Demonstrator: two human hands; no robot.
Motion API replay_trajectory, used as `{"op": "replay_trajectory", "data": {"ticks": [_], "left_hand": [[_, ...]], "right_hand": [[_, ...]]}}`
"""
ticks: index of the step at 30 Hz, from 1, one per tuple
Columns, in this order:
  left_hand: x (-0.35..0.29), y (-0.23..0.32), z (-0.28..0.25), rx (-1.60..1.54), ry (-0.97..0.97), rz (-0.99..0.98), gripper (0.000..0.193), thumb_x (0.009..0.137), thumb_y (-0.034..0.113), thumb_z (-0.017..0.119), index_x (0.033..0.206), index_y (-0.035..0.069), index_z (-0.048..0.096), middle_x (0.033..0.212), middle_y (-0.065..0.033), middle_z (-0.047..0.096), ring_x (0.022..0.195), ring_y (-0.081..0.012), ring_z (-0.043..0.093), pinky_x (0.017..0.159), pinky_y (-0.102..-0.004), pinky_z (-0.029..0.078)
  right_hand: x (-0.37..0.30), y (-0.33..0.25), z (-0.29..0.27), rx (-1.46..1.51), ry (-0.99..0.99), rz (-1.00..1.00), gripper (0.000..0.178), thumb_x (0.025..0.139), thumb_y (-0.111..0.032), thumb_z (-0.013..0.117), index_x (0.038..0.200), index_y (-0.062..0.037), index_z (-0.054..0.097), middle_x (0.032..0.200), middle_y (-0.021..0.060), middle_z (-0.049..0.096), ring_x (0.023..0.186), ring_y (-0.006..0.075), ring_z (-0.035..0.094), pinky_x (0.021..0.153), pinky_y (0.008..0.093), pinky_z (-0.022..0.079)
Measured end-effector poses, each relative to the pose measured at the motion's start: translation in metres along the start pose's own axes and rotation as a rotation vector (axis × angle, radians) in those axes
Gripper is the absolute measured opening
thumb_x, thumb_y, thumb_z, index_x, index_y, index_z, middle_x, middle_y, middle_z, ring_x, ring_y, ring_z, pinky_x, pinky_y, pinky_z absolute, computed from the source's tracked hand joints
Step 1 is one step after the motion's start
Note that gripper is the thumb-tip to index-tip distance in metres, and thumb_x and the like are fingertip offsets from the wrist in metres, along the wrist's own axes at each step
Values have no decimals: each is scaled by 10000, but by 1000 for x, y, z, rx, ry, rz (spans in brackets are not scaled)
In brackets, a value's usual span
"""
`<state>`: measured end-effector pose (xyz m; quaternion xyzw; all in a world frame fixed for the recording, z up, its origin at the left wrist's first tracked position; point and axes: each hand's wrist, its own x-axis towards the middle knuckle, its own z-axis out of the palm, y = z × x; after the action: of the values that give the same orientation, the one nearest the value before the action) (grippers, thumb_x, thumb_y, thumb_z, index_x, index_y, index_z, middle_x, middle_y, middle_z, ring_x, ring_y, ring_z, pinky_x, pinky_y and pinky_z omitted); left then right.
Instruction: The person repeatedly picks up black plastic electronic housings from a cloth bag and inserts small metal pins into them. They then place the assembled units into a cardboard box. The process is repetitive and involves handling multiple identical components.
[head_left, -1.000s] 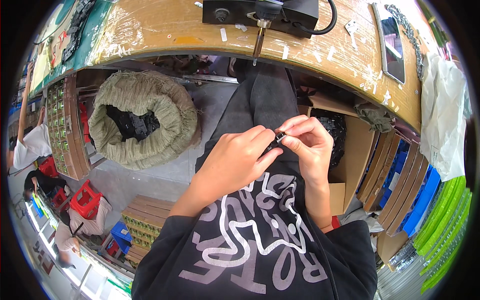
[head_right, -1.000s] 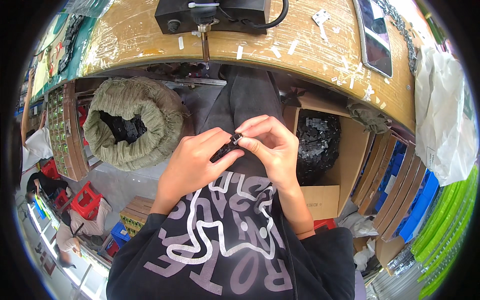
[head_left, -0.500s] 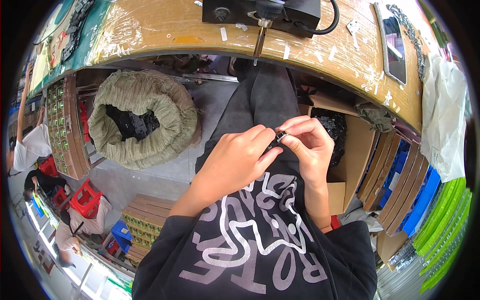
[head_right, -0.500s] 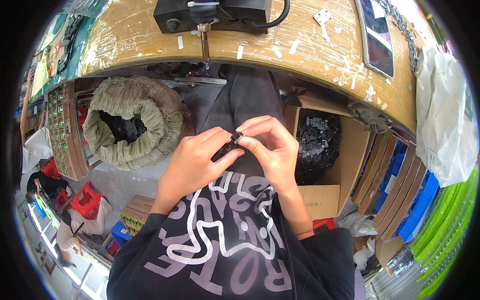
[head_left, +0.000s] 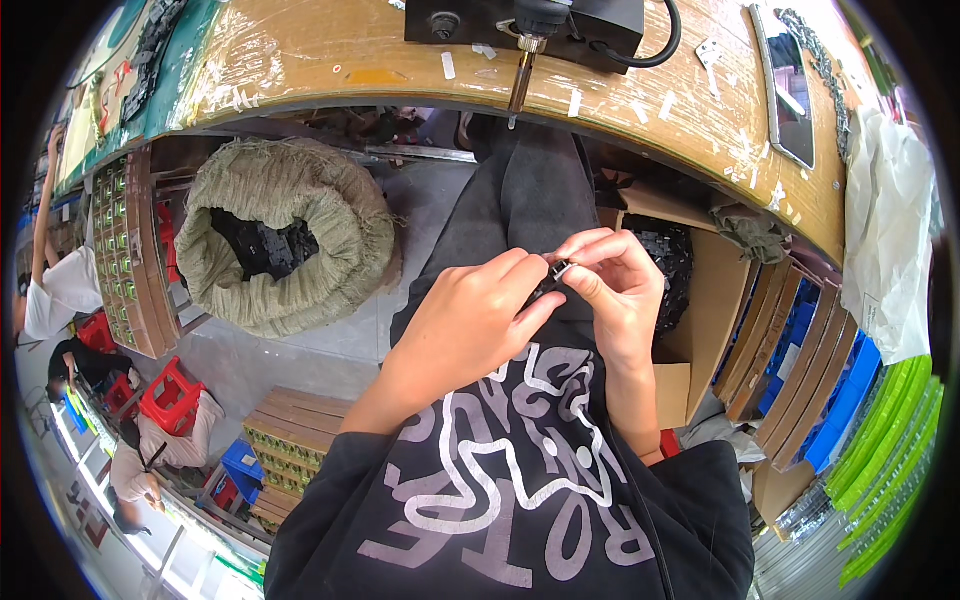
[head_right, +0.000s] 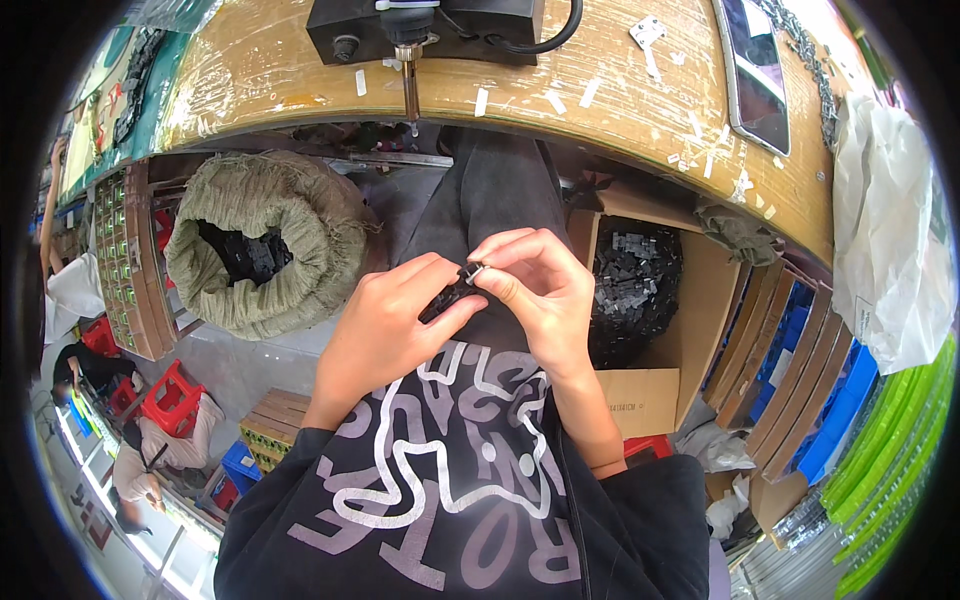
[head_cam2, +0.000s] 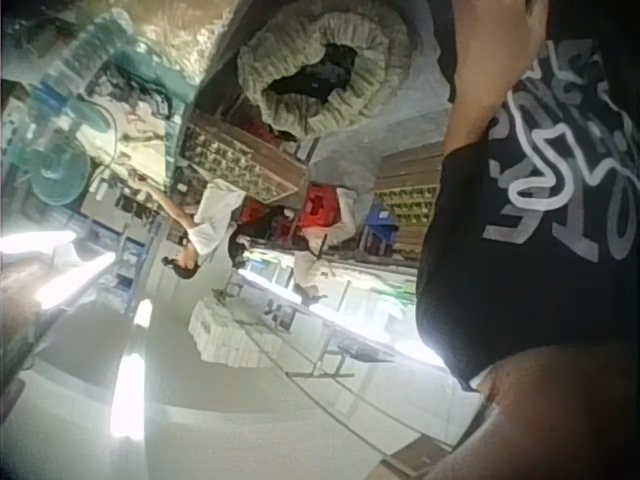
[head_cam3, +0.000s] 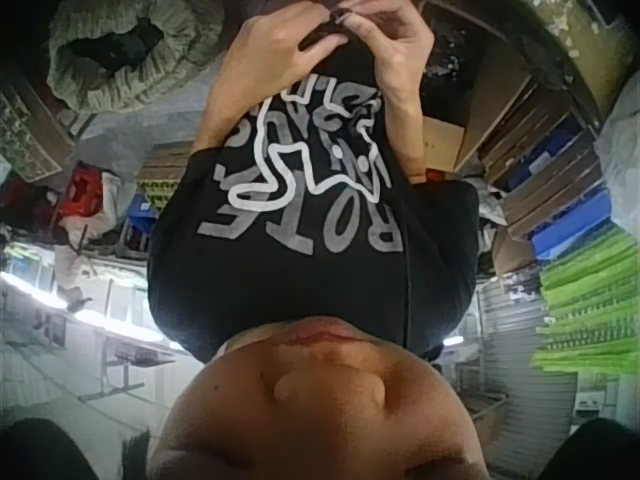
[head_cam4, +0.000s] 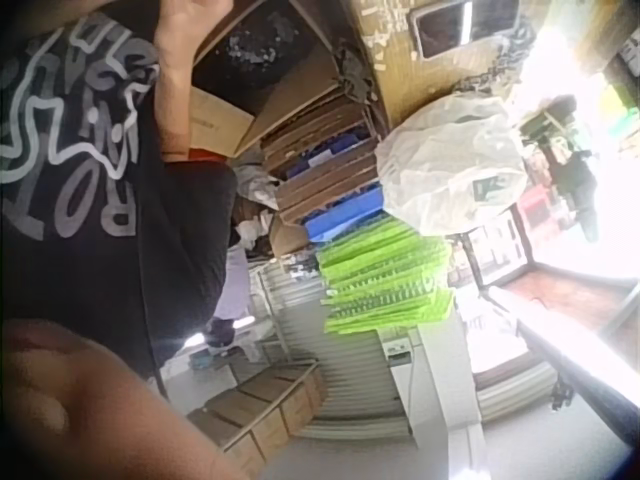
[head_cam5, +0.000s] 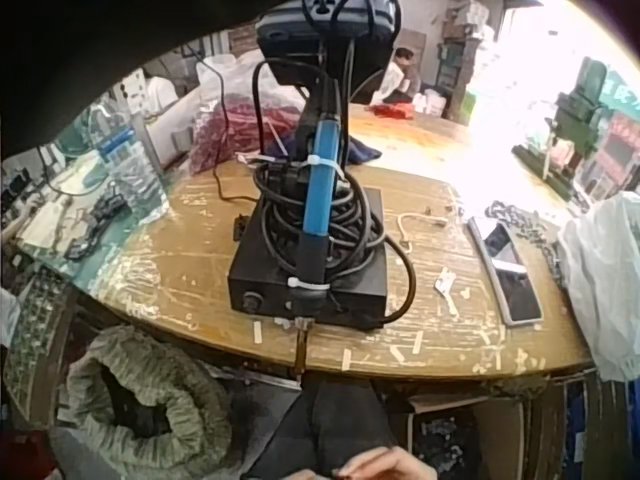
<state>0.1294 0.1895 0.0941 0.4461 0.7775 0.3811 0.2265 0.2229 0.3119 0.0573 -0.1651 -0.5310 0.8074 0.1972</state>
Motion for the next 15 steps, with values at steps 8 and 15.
{"op": "replay_trajectory", "data": {"ticks": [8,15], "left_hand": [[1,2,4,-93,27,-29,228,674,133,674,778,-15,537,698,-110,546,584,-275,538,496,-327,422],[-1,3,1,-8,-3,-7,232,674,142,675,788,-11,544,698,-118,549,583,-280,536,492,-326,420]], "right_hand": [[-1,-3,-2,-17,2,-12,122,721,77,594,806,21,528,861,124,555,803,160,550,719,272,457],[-2,-6,-2,-16,-28,44,124,730,64,592,838,30,540,891,120,550,827,147,543,728,270,459]]}}
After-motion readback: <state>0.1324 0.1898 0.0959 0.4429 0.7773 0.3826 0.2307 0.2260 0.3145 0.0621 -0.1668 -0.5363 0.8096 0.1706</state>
